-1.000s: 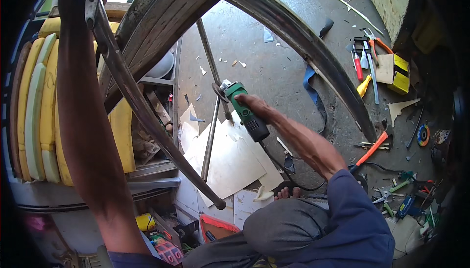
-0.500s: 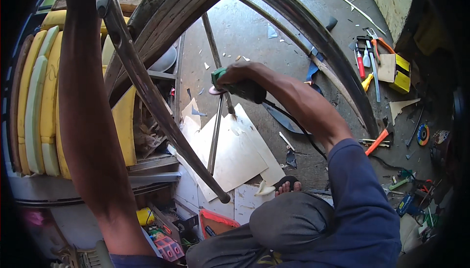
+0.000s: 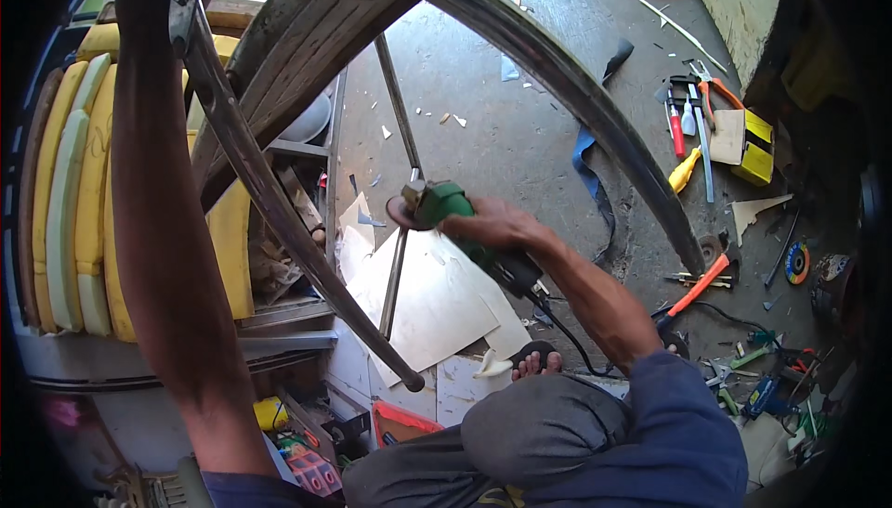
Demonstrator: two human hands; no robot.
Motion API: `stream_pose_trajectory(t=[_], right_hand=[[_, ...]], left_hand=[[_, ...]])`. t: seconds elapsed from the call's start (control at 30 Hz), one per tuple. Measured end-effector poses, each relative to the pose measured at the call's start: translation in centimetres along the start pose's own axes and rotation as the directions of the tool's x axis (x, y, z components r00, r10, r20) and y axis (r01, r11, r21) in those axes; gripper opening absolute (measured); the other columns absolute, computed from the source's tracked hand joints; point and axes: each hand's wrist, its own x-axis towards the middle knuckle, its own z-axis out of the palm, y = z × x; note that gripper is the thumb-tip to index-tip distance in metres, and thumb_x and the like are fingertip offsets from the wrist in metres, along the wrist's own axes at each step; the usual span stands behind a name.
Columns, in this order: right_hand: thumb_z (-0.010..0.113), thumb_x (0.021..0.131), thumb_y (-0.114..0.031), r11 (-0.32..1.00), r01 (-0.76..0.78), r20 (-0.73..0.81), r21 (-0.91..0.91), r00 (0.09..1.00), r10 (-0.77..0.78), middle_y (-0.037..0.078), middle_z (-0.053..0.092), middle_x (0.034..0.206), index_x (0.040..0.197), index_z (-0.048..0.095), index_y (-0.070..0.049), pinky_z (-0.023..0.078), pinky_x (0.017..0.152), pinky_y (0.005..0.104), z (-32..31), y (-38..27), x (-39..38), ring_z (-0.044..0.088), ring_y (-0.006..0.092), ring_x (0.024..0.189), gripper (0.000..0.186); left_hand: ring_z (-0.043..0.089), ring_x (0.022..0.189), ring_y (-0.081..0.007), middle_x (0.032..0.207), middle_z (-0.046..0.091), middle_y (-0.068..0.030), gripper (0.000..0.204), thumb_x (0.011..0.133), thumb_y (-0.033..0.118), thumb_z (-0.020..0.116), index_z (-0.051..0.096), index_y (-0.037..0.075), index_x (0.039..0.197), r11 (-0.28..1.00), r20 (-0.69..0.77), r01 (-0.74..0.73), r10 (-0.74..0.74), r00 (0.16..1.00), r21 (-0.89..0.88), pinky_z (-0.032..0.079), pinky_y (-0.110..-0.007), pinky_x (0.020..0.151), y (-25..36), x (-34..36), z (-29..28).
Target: The person uses a handheld power grinder to smooth the metal frame and seat of a folding chair, moving the tool across various rusty and uneven spots while holding the chair by hand.
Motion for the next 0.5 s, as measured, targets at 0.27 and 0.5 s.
stream_pose_trajectory(t=[0.27,0.5], right_hand=[[0.065,0.087,-0.057,0.986,0.016,-0.041,0.168,0.999,-0.009,0.011,0.066,0.093,0.11,0.068,-0.004,0.048,0.07,0.0377,-1.5,2.4,9.6,0.062,0.0209,0.08,0.057],[0.06,0.092,-0.055,0.973,0.139,-0.021,0.186,0.99,-0.138,0.012,0.066,0.1,0.123,0.064,-0.005,0.049,0.078,0.0359,0.7,4.8,5.6,0.062,0.0196,0.088,0.059]], left_hand=[[0.065,0.087,-0.0169,0.1,0.065,-0.0089,0.021,0.089,0.002,0.07,0.068,0.004,0.111,0.998,0.022,-0.054,0.055,0.998,-0.016,0.059,-0.029,0.077,0.2,-0.6,0.3],[0.064,0.088,-0.0167,0.1,0.065,-0.0086,0.021,0.089,0.0,0.071,0.067,0.004,0.11,0.902,0.115,-0.432,0.429,0.896,-0.003,0.059,-0.029,0.079,-0.2,-0.7,0.2]])
